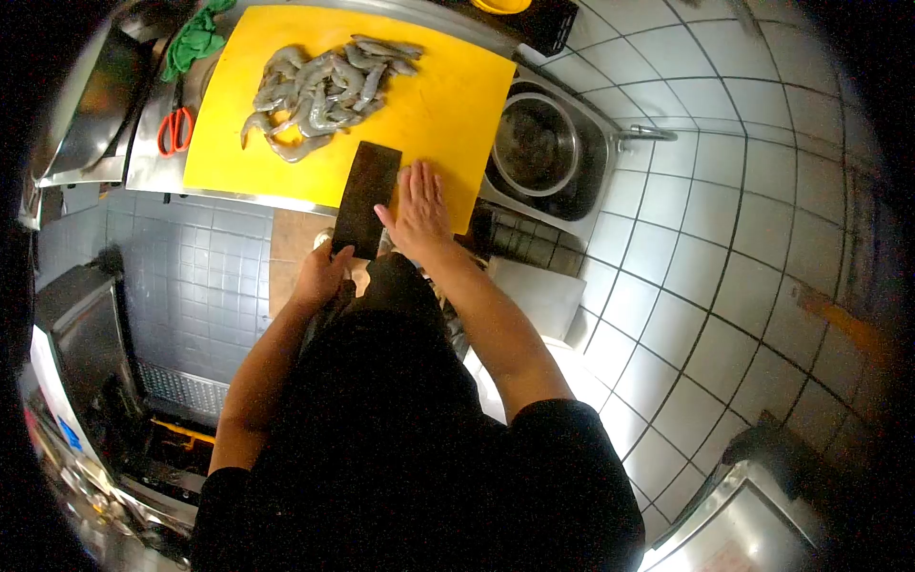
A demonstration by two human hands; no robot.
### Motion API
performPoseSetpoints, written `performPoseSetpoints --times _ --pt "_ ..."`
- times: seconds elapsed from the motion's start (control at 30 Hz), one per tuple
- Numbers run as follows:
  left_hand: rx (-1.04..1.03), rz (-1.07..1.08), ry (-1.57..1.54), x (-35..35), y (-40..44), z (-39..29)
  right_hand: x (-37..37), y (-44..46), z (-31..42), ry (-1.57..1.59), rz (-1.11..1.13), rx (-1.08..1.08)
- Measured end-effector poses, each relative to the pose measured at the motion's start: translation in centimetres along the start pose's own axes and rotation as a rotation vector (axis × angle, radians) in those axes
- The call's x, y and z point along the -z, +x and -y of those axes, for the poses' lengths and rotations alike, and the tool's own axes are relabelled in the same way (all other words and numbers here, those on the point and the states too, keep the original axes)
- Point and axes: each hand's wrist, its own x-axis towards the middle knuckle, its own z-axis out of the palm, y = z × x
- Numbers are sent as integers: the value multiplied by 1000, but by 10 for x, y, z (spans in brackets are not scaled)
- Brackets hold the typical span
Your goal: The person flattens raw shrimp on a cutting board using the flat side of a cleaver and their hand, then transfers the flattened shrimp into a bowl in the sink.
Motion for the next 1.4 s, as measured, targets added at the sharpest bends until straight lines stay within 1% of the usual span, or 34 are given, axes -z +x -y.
performPoseSetpoints --times 0.07,0.17,0.27,0.3,0.4,0.5,0.57,0.6,0.67,0.73,0.77,0.8,0.83,0.93,1.03,1.13,1.17,1.23,1.33,1.37,1.4 --pt "8 13 -21 -2 4 -9 3 2 -1 8 14 1" --pt "117 43 -10 -8 21 -16 5 2 -3 1 55 5" --pt "67 26 -67 -14 45 3 6 2 -4 -1 104 -5" --pt "93 42 -25 -10 43 -4 6 2 -3 -1 106 -6" --pt "-92 -35 210 -8 35 19 10 2 -4 -11 123 3" --pt "-58 -7 131 1 10 15 7 1 -6 -11 107 15" --pt "-41 19 160 6 12 4 4 1 -8 -5 100 21" --pt "-34 32 175 8 16 0 7 1 -7 -1 106 20" --pt "-77 31 179 -1 49 25 9 2 -8 19 110 19" --pt "-72 46 213 -4 64 18 7 0 -10 53 110 19" --pt "-46 61 247 -2 66 12 6 -1 -10 52 106 20" --pt "-19 74 282 4 62 -10 4 -1 -11 53 99 23" --pt "130 166 170 15 45 -52 2 0 -11 56 91 25" --pt "166 219 176 25 35 -38 -2 -1 -13 25 51 53" --pt "129 208 215 45 12 -31 -4 -2 -15 79 21 59" --pt "234 185 230 61 0 -44 0 -1 -16 44 12 74" --pt "242 157 200 63 -1 -38 1 -2 -16 44 -19 85" --pt "243 98 160 64 -2 -26 1 -5 -17 42 -75 106" --pt "235 52 158 57 -3 -19 -5 -7 -24 53 -84 255" --pt "235 41 153 53 -4 -19 -9 -5 -31 63 -96 268" --pt "234 27 147 51 -4 -21 -12 -1 -43 18 -104 234"
